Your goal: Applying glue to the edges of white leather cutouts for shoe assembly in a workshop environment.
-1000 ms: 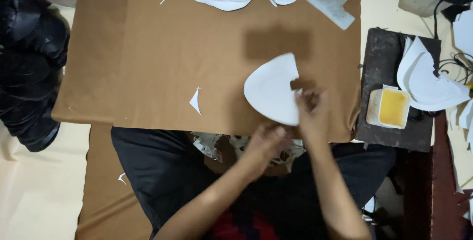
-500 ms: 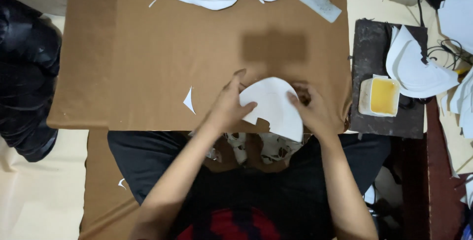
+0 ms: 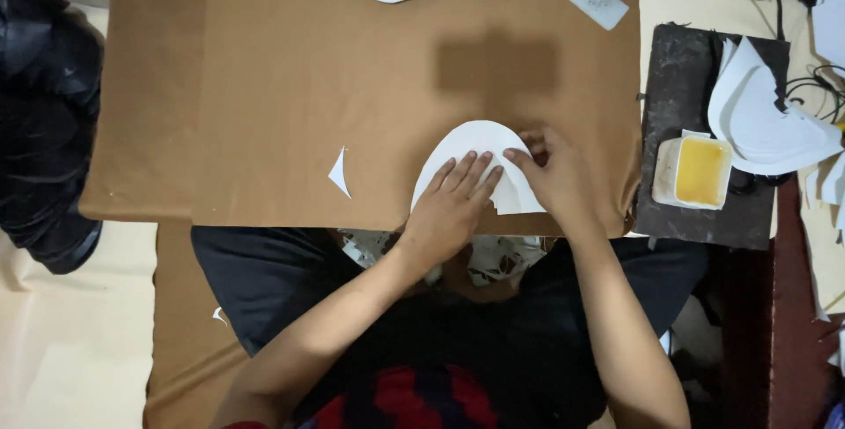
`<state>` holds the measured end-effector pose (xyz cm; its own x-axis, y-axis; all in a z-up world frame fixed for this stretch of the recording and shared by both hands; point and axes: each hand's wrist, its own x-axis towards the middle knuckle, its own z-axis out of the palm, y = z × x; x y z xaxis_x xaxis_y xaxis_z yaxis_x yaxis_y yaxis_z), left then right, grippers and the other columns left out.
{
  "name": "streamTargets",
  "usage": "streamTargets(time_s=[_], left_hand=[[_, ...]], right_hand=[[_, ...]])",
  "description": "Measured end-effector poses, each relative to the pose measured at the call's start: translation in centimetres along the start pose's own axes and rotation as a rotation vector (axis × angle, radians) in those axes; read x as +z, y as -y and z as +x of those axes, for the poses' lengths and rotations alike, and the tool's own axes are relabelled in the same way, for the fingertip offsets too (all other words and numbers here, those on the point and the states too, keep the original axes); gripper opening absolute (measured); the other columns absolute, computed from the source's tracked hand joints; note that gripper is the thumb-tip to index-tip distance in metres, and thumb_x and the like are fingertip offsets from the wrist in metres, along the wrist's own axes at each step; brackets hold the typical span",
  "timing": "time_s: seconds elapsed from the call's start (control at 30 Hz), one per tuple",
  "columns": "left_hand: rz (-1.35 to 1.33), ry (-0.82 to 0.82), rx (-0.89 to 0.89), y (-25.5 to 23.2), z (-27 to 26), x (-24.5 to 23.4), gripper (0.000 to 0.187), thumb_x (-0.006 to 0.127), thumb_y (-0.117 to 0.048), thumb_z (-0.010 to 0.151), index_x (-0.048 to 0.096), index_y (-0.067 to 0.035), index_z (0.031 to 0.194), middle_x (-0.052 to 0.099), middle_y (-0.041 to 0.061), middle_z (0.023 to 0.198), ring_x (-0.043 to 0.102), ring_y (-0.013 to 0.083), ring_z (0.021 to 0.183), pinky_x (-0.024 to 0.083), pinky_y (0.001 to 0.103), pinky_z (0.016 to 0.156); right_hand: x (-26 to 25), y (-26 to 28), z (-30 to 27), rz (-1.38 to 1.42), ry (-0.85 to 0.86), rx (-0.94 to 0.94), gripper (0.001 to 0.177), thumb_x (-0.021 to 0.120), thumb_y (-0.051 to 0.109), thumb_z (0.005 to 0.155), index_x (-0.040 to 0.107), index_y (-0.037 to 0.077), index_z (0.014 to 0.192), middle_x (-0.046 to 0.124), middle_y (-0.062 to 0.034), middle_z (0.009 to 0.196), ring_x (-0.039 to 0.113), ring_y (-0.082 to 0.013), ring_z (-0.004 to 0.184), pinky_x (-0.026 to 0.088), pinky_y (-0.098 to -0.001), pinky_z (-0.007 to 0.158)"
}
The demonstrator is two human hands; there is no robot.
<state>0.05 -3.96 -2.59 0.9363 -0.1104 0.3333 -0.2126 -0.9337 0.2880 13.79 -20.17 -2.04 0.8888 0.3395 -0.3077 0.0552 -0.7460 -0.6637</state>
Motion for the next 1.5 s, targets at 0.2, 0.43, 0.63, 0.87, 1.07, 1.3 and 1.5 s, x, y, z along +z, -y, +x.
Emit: streamTargets(time_s=[0.2,0.43,0.63,0.87,1.07,1.3,1.5], left_hand=[[0.037,-0.034,0.015,-0.2,0.0,0.3,0.048,0.059,-0.018,0.104,0.051,-0.005,0.15,0.053,0.02,0.15,0.051,0.0363,0.14,0.039,0.051,0.118],[-0.1,-0.034,-0.035,0.4,0.5,-0.5,0.045,0.059,-0.026,0.101,0.061,-0.002,0.139,0.057,0.017,0.148,0.053,0.0351,0.139,0.038,0.052,0.117],[-0.309,0.015,-0.104,3.4,0.2,1.0,0.023,0.058,-0.018,0.098,0.071,-0.013,0.117,0.067,0.003,0.13,0.061,0.0213,0.13,0.043,0.04,0.108],[-0.006,0.012,-0.038,3.7,1.3,2.0,0.058,0.061,-0.012,0.09,0.05,-0.004,0.147,0.055,0.015,0.134,0.057,0.0337,0.12,0.048,0.039,0.087],[0.06,0.031,0.011,3.4,1.5,2.1,0.061,0.059,-0.015,0.088,0.052,-0.01,0.149,0.052,0.017,0.137,0.052,0.0362,0.121,0.047,0.042,0.089],[0.245,0.007,0.112,2.7,1.8,1.4,0.06,0.062,-0.016,0.087,0.055,-0.005,0.145,0.056,0.014,0.141,0.054,0.0306,0.119,0.045,0.04,0.094],[0.205,0.002,0.068,2.4,1.6,0.8,0.06,0.062,-0.014,0.09,0.053,-0.006,0.148,0.056,0.015,0.143,0.055,0.0315,0.121,0.045,0.042,0.097]], right_hand=[[-0.5,1.1,-0.6,-0.081,0.063,-0.004,0.046,0.078,0.04,0.093,0.069,0.008,0.125,0.073,-0.0204,0.108,0.069,-0.0389,0.112,0.056,-0.0503,0.09],[-1.2,2.1,0.1,0.491,0.114,0.023,0.055,0.077,0.024,0.096,0.051,0.011,0.142,0.065,-0.0115,0.102,0.062,-0.0203,0.088,0.054,-0.0298,0.067],[-0.7,-0.4,-0.6,0.36,0.132,-0.043,0.027,0.078,0.022,0.097,0.058,0.011,0.111,0.058,-0.001,0.079,0.059,-0.0161,0.077,0.047,-0.0271,0.065],[-0.6,0.2,-0.2,0.219,0.123,-0.092,0.022,0.079,0.019,0.093,0.061,0.014,0.103,0.056,0.0024,0.065,0.045,-0.0099,0.055,0.035,-0.0233,0.052],[-0.5,-0.3,0.0,0.223,0.149,-0.084,0.023,0.079,0.019,0.093,0.06,0.012,0.105,0.057,-0.0007,0.066,0.044,-0.0118,0.054,0.034,-0.0251,0.052],[-1.5,1.0,-0.8,0.236,0.172,-0.063,0.022,0.077,0.019,0.094,0.061,0.014,0.109,0.055,-0.0014,0.066,0.043,-0.013,0.056,0.035,-0.0269,0.054],[-1.6,-3.7,-0.2,0.56,0.222,0.115,0.022,0.074,0.014,0.095,0.064,0.012,0.114,0.063,-0.004,0.081,0.059,-0.0113,0.065,0.05,-0.0225,0.051]])
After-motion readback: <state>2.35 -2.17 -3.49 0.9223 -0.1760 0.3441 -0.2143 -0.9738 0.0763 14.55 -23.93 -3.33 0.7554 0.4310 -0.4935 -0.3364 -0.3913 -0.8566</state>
